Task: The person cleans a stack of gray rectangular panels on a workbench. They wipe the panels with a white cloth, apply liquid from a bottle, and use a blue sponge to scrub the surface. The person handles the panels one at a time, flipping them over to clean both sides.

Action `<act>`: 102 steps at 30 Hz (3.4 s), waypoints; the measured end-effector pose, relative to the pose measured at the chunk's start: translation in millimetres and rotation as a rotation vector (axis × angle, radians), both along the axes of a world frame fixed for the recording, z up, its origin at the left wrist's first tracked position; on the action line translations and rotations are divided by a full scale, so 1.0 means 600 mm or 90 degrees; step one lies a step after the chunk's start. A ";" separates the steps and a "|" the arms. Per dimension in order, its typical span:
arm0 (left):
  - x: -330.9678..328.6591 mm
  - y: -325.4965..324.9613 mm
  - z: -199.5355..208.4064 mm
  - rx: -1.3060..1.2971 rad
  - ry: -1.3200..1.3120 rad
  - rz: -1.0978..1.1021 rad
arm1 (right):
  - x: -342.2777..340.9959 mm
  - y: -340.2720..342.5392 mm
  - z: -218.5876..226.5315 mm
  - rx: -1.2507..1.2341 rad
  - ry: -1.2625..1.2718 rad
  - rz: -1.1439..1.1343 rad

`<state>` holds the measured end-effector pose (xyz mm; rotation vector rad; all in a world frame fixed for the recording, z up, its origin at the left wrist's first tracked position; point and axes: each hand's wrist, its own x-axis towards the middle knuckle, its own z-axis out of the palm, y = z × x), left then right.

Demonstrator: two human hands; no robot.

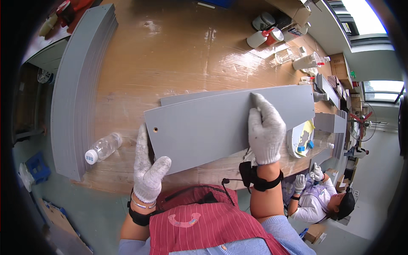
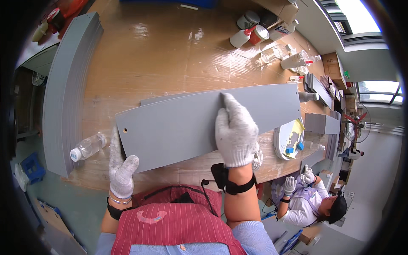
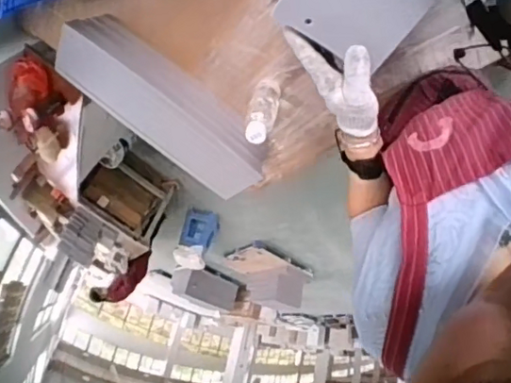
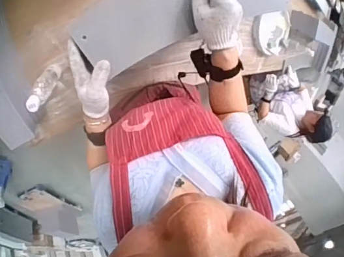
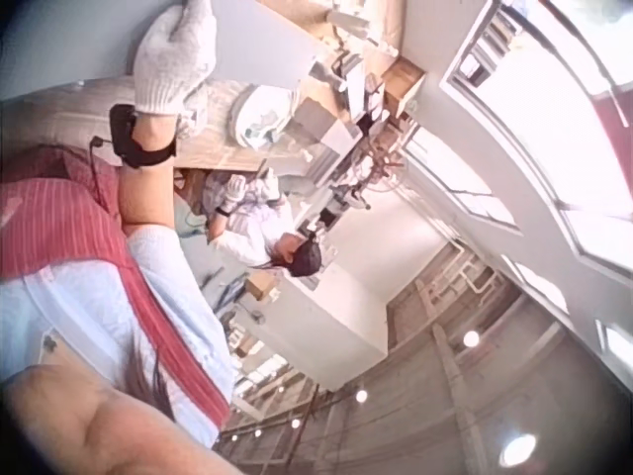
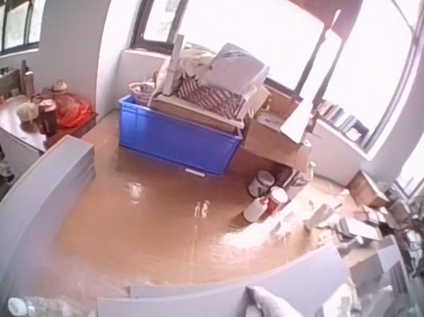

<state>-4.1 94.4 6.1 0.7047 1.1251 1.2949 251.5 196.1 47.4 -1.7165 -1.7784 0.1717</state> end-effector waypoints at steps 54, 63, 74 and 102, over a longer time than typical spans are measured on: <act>0.220 0.147 0.047 0.162 1.191 -0.121 | 0.156 0.054 -0.003 -0.061 -0.092 0.172; 0.209 0.097 0.053 0.123 1.198 -0.124 | 0.452 0.123 -0.003 0.004 -0.020 -0.196; 0.211 0.102 0.052 0.137 1.193 -0.111 | 0.467 0.118 -0.004 -0.037 -0.034 -0.166; 0.216 0.083 0.054 0.137 1.187 -0.087 | 0.422 0.137 -0.001 -0.056 -0.014 -0.265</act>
